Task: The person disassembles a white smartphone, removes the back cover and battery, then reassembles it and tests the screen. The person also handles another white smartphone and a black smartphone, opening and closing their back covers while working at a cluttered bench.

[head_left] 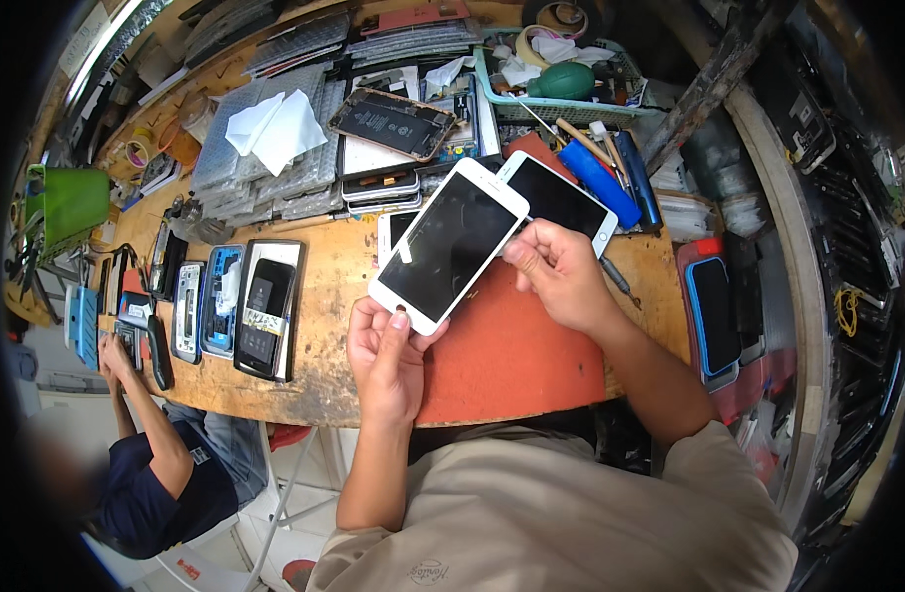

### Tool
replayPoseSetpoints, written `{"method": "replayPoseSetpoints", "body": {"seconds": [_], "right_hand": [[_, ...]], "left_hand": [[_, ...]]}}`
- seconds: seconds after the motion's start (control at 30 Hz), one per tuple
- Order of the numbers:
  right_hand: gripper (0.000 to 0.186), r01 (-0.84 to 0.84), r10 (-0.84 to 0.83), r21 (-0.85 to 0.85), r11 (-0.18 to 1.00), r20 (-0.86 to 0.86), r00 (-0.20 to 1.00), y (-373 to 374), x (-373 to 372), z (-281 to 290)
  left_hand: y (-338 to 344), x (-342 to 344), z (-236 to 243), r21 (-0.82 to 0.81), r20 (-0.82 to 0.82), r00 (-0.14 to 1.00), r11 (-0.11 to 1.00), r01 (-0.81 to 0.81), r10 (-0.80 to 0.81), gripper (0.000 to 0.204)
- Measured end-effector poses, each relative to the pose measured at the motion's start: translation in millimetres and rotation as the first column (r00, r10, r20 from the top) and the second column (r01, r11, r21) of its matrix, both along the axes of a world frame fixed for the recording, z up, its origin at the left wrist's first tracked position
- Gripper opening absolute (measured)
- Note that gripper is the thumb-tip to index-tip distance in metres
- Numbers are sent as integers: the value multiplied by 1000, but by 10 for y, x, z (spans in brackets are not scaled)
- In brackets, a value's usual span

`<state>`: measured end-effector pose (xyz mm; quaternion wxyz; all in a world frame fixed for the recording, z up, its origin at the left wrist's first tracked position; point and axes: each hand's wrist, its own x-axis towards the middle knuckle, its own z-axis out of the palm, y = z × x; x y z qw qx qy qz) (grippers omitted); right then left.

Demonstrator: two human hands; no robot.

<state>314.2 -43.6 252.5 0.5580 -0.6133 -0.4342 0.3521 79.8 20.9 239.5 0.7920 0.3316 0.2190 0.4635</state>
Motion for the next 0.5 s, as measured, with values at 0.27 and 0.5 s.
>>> {"method": "replayPoseSetpoints", "body": {"seconds": [0.27, 0.5], "right_hand": [[47, -112, 113, 35, 993, -17, 993, -32, -80, 72], [37, -288, 336, 177, 941, -391, 857, -35, -182, -37]], "left_hand": [[-71, 66, -6, 174, -140, 978, 976, -131, 156, 25], [-266, 231, 89, 918, -320, 640, 62, 391, 699, 29]]}}
